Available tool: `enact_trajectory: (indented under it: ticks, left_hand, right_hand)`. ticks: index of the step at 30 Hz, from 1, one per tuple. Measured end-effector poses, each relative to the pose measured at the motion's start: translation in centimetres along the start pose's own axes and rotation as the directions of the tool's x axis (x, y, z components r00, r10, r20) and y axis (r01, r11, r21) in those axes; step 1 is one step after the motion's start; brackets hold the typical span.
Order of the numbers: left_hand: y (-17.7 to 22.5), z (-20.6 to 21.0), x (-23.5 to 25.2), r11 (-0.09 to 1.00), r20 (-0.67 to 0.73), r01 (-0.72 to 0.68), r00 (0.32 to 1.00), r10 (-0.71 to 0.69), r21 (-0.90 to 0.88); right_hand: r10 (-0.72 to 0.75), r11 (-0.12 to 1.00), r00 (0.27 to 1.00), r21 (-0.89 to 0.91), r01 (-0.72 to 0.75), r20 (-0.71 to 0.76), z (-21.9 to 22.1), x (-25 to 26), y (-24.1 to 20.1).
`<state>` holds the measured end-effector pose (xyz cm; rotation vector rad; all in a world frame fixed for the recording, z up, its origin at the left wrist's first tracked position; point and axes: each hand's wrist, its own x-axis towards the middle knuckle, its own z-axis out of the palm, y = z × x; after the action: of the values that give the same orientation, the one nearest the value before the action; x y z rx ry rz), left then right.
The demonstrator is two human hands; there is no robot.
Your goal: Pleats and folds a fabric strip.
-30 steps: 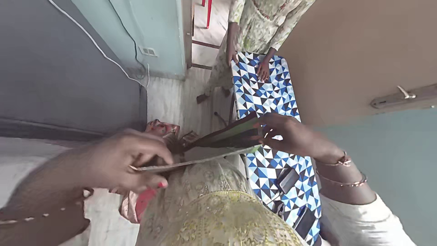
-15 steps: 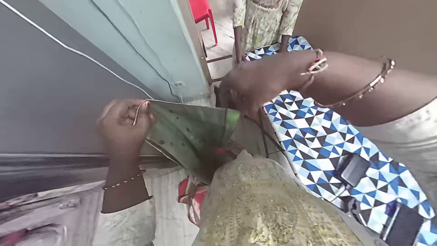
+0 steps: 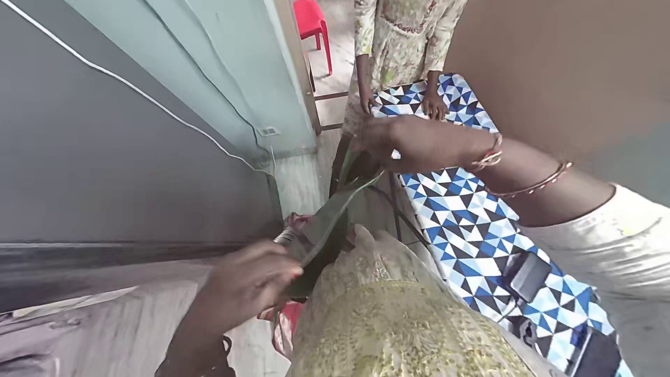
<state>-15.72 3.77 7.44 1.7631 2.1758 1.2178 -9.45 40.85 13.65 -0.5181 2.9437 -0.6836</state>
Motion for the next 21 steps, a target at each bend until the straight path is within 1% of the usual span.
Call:
enact_trajectory:
  ticks: [2,4,5,8,10,12,14,17,19,21]
  left_hand:
    - [0.4,2.8,-0.3,0.981,0.183,-0.081,0.976,0.114,-0.178]
    - [0.9,5.2,-0.8,0.944,0.269,-0.131,0.938,0.217,-0.304]
    - [1.2,5.9,-1.2,0.936,0.287,-0.123,0.931,0.224,-0.329]
    - [1.7,6.9,-2.5,0.931,0.304,-0.034,0.940,0.153,-0.364]
    - [1.6,7.7,-2.9,0.907,0.309,0.009,0.942,0.134,-0.420]
    - [1.4,8.5,-3.0,0.871,0.319,0.040,0.938,0.136,-0.490]
    - [1.2,9.0,-2.9,0.857,0.327,0.063,0.937,0.126,-0.511]
    - [0.5,9.3,-2.8,0.862,0.338,0.094,0.937,0.093,-0.498]
    - [0.1,9.2,-3.1,0.874,0.329,0.109,0.942,0.061,-0.473]
    - [-0.5,8.5,-3.7,0.889,0.329,0.118,0.944,0.039,-0.442]
  right_hand:
    - [-0.012,1.000,0.999,0.016,0.013,-0.038,2.8,-1.2,0.2]
    - [0.022,0.999,0.994,0.036,-0.018,-0.110,5.6,-3.2,-0.2]
    - [0.042,0.998,0.989,0.044,-0.036,-0.145,7.1,-4.4,-0.3]
    - [0.171,0.977,0.967,0.159,-0.142,-0.190,9.9,-7.7,-0.9]
    - [0.269,0.942,0.946,0.253,-0.220,-0.181,10.6,-9.2,-1.1]
    - [0.328,0.917,0.933,0.286,-0.278,-0.144,10.6,-10.4,-1.3]
    - [0.349,0.919,0.932,0.228,-0.321,-0.096,9.8,-11.5,-1.5]
    - [0.327,0.942,0.944,0.088,-0.324,-0.030,8.1,-12.6,-2.1]
    - [0.281,0.959,0.959,0.019,-0.282,0.026,7.9,-13.3,-3.0]
    - [0.208,0.978,0.973,-0.008,-0.209,0.103,8.0,-13.9,-4.6]
